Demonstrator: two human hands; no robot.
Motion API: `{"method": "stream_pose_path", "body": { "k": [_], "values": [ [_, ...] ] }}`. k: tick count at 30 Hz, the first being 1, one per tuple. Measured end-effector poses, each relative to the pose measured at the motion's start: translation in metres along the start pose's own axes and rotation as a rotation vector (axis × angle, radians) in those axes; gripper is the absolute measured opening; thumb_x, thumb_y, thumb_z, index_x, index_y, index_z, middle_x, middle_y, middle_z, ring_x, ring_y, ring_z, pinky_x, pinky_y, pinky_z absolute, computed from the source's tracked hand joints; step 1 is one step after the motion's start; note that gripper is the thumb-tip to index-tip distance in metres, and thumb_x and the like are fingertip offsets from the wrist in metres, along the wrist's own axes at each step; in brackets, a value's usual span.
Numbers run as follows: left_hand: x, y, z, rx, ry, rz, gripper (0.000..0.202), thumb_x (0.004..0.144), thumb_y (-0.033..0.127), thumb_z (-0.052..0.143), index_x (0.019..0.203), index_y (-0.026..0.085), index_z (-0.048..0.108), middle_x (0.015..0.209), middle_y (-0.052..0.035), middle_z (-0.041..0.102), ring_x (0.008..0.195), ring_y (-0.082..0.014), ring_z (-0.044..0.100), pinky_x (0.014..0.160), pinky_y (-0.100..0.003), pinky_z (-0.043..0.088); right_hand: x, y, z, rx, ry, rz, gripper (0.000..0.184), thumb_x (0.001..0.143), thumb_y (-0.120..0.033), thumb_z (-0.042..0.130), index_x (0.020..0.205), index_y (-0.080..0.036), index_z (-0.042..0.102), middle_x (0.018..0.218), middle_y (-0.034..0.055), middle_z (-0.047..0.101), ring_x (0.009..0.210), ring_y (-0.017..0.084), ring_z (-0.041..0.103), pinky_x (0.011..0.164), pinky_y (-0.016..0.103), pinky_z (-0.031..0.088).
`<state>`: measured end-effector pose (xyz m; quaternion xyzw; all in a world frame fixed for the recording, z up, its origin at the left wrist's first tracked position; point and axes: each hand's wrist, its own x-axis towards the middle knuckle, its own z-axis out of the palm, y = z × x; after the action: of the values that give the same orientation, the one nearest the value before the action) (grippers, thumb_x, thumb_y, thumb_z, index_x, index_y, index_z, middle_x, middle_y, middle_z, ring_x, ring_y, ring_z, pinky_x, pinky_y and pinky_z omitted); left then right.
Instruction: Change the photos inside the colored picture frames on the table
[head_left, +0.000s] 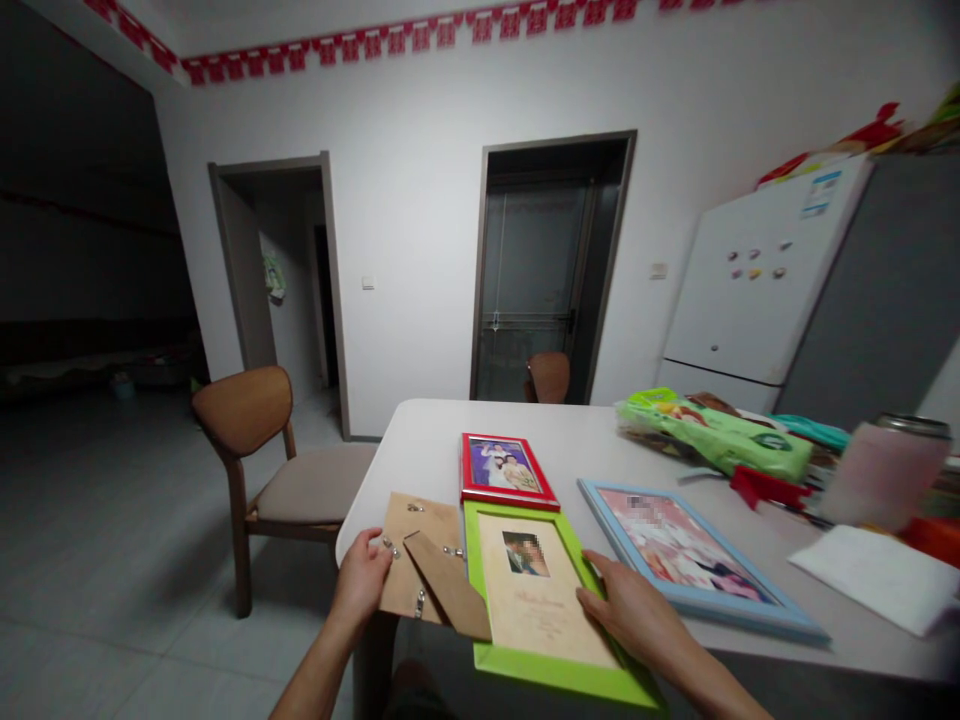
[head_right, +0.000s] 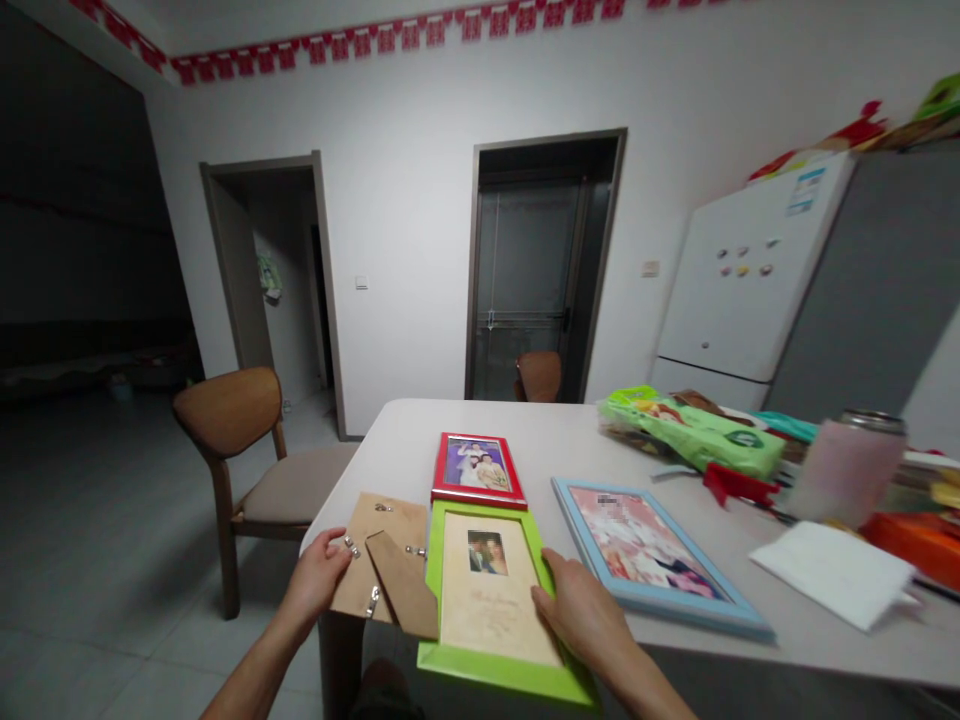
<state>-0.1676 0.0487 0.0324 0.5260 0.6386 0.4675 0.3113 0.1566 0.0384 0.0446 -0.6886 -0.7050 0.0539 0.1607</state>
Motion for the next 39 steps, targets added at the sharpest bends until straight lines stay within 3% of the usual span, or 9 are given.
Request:
{"method": "stream_pose_path", "body": {
  "k": [7, 10, 12, 16, 20, 24, 28, 33, 39],
  "values": [
    [-0.008, 0.011, -0.001, 0.299, 0.073, 0.166, 0.044, 0.066, 0.013, 0.048, 0.110, 0.008, 0.044, 0.104, -0.0125, 0.055, 0.101, -0.0217, 0.048, 0.088, -0.031, 0.032, 0.002, -0.003, -0.005, 0.147, 0.050, 0.022, 0.047, 0.062, -0.017, 0.042, 0.107, -0.005, 0.049, 0.092, 0.0154, 0.062, 0.083, 0.022, 0.057, 0.072, 0.027, 0.038],
    [-0.012, 0.015, 0.008, 0.353, 0.082, 0.232, 0.046, 0.063, 0.011, 0.048, 0.109, 0.011, 0.046, 0.116, -0.0115, 0.047, 0.112, -0.0217, 0.037, 0.096, -0.033, 0.022, -0.002, -0.006, -0.013, 0.407, 0.047, 0.157, 0.060, 0.061, -0.018, 0.042, 0.120, -0.006, 0.037, 0.074, 0.0084, 0.064, 0.068, 0.019, 0.059, 0.062, 0.026, 0.040],
    [-0.020, 0.022, 0.019, 0.350, 0.068, 0.292, 0.045, 0.064, 0.012, 0.047, 0.109, 0.013, 0.045, 0.118, -0.0101, 0.046, 0.113, -0.0210, 0.036, 0.097, -0.035, 0.022, -0.008, -0.011, -0.021, 0.686, -0.043, 0.268, 0.068, 0.061, -0.020, 0.040, 0.126, -0.007, 0.026, 0.062, 0.0034, 0.062, 0.057, 0.017, 0.058, 0.054, 0.025, 0.040],
    [-0.054, 0.051, 0.056, 0.194, -0.131, 0.490, 0.046, 0.066, 0.018, 0.051, 0.111, 0.013, 0.045, 0.120, -0.0107, 0.045, 0.114, -0.0209, 0.036, 0.098, -0.036, 0.026, -0.019, -0.027, -0.040, 1.223, -0.184, 0.382, 0.076, 0.060, -0.021, 0.040, 0.131, -0.017, 0.013, 0.062, -0.0001, 0.062, 0.047, 0.014, 0.055, 0.048, 0.025, 0.041],
    [-0.090, 0.084, 0.094, 0.136, -0.355, 0.631, 0.061, 0.059, 0.026, 0.063, 0.115, 0.014, 0.042, 0.127, -0.0121, 0.037, 0.116, -0.0256, 0.031, 0.098, -0.041, 0.026, -0.024, -0.042, -0.053, 1.356, -0.159, 0.325, 0.079, 0.058, -0.017, 0.045, 0.131, -0.022, 0.015, 0.062, -0.0019, 0.062, 0.046, 0.013, 0.053, 0.047, 0.023, 0.040],
    [-0.104, 0.105, 0.107, 0.191, -0.356, 0.779, 0.056, 0.062, 0.017, 0.056, 0.115, 0.012, 0.041, 0.121, -0.0122, 0.043, 0.111, -0.0247, 0.036, 0.096, -0.040, 0.030, -0.024, -0.047, -0.054, 1.325, -0.123, 0.293, 0.077, 0.061, -0.024, 0.053, 0.129, -0.020, 0.018, 0.049, -0.0055, 0.053, 0.047, 0.012, 0.052, 0.050, 0.023, 0.040],
    [-0.095, 0.112, 0.091, 0.185, -0.206, 0.850, 0.052, 0.062, 0.006, 0.043, 0.113, 0.018, 0.041, 0.101, -0.0063, 0.053, 0.095, -0.0191, 0.047, 0.085, -0.034, 0.040, -0.017, -0.035, -0.044, 1.126, -0.086, 0.233, 0.078, 0.062, -0.030, 0.054, 0.129, -0.013, 0.020, 0.049, -0.0054, 0.052, 0.044, 0.010, 0.048, 0.047, 0.022, 0.037],
    [-0.070, 0.094, 0.051, 0.048, 0.056, 0.504, 0.045, 0.066, 0.010, 0.041, 0.111, 0.018, 0.041, 0.090, -0.0043, 0.054, 0.080, -0.0170, 0.053, 0.071, -0.029, 0.045, -0.003, -0.005, -0.022, 0.609, 0.044, 0.186, 0.064, 0.063, -0.028, 0.047, 0.121, -0.001, 0.037, 0.047, -0.0044, 0.047, 0.045, 0.012, 0.047, 0.044, 0.023, 0.032],
    [-0.058, 0.033, 0.025, -0.028, -0.010, 0.234, 0.039, 0.065, 0.017, 0.044, 0.104, 0.016, 0.044, 0.090, -0.0029, 0.059, 0.083, -0.0193, 0.056, 0.074, -0.029, 0.043, 0.000, 0.010, -0.008, 0.216, 0.070, 0.117, 0.049, 0.066, -0.026, 0.042, 0.109, -0.005, 0.052, 0.072, 0.0083, 0.063, 0.069, 0.020, 0.058, 0.064, 0.026, 0.039]
  ]
}}
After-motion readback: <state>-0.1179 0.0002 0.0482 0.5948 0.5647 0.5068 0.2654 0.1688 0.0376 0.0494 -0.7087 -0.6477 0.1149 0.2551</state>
